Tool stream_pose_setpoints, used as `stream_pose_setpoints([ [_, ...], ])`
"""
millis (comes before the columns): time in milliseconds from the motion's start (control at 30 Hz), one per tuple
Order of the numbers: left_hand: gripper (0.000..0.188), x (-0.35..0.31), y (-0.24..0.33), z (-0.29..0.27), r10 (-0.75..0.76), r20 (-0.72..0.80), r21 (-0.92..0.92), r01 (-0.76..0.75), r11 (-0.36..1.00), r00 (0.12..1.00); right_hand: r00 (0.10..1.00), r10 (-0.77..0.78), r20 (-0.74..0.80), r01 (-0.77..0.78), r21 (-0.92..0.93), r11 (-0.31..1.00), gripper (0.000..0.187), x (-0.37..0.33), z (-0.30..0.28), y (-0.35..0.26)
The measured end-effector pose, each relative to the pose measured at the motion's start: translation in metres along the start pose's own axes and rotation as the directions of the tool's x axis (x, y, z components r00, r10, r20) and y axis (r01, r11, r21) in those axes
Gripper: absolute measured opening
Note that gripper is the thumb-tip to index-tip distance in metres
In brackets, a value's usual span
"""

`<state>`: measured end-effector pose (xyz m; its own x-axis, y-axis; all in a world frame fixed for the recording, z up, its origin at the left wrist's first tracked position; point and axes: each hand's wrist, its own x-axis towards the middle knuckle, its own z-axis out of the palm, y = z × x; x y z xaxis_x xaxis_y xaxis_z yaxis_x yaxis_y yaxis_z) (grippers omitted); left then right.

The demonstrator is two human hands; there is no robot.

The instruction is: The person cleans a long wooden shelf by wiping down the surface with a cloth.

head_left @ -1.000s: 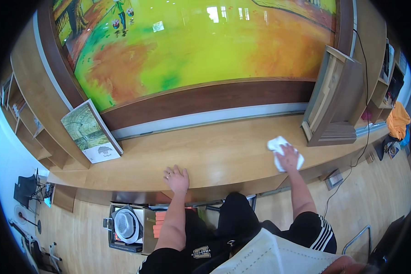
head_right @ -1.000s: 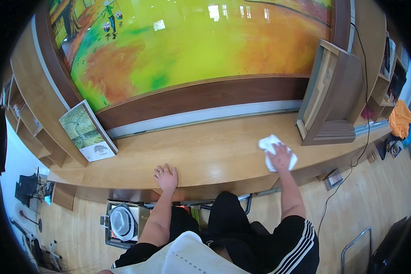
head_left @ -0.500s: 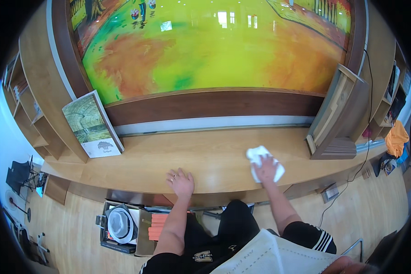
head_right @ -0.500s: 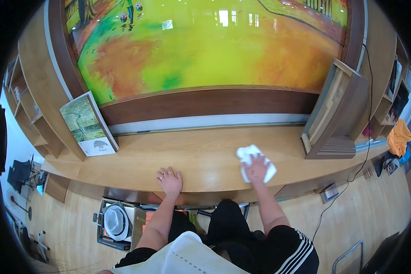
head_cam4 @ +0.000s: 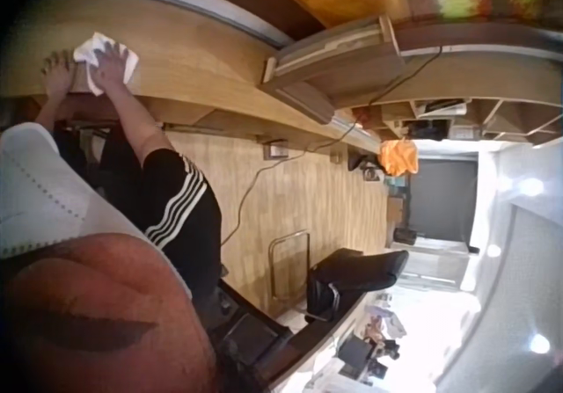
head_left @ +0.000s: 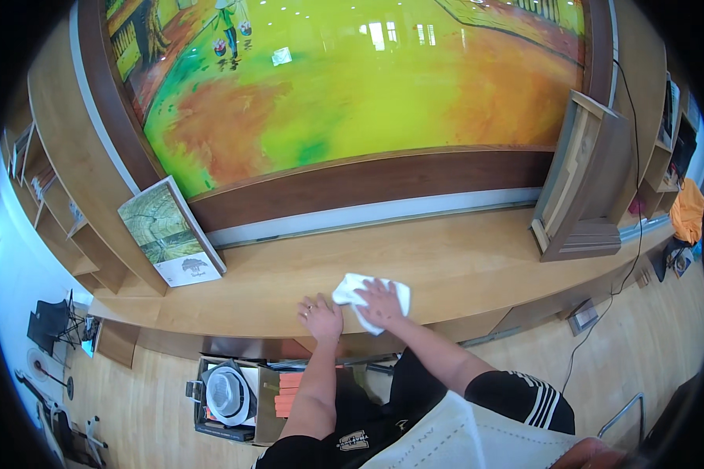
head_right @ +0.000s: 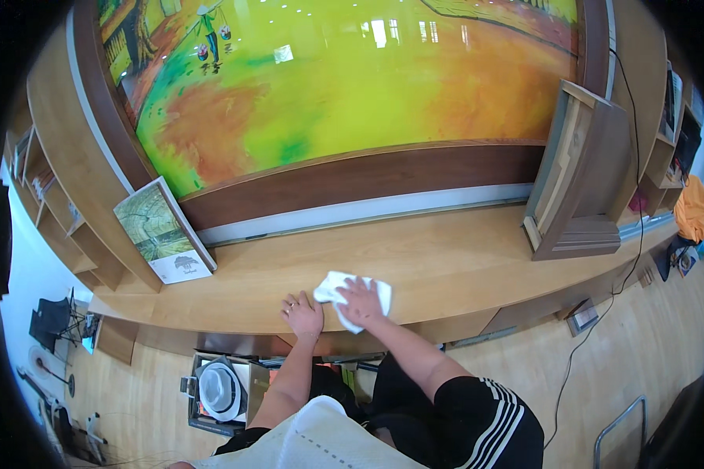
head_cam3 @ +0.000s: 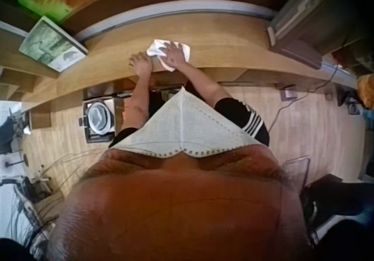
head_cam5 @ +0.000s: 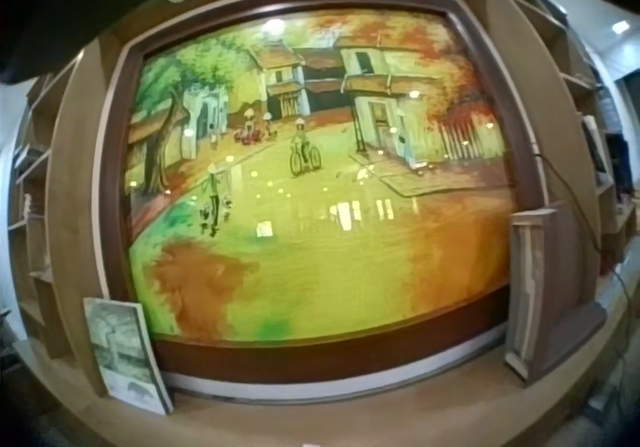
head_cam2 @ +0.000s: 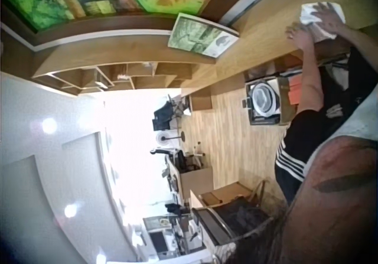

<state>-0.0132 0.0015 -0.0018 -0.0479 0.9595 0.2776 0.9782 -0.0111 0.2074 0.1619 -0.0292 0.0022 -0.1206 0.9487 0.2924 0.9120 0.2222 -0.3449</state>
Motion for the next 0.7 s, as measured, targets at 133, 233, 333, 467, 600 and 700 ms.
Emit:
stream_pose_setpoints([
  [133,0.056,0.002,0.002,0.007,0.036,-0.112,0.031,-0.032,0.999,0.993,0.967,0.198,-0.161,-0.213,-0.078,0.974,0.049,-0.015,-0.031,0.097],
  [233,0.056,0.003,-0.006,0.014,0.035,-0.142,0.054,-0.027,0.998,0.989,0.93,0.296,-0.22,-0.325,-0.11,0.939,0.051,-0.036,-0.058,0.159],
  [333,0.056,0.003,-0.002,0.014,0.03,-0.126,0.046,-0.025,0.999,0.992,0.876,0.387,-0.287,-0.44,-0.15,0.886,0.052,-0.063,-0.082,0.217],
  [467,0.057,0.003,0.0,0.009,0.028,-0.105,0.045,-0.024,0.999,0.994,0.786,0.536,-0.308,-0.605,-0.202,0.77,0.054,-0.097,-0.118,0.278],
  [600,0.057,0.002,0.001,0.008,0.028,-0.102,0.055,-0.023,0.998,0.994,0.695,0.627,-0.352,-0.708,-0.188,0.68,0.055,-0.129,-0.15,0.322],
  [700,0.058,0.005,0.003,0.006,0.014,-0.081,0.048,-0.01,0.999,0.997,0.661,0.661,-0.357,-0.742,-0.178,0.646,0.055,-0.131,-0.156,0.328],
])
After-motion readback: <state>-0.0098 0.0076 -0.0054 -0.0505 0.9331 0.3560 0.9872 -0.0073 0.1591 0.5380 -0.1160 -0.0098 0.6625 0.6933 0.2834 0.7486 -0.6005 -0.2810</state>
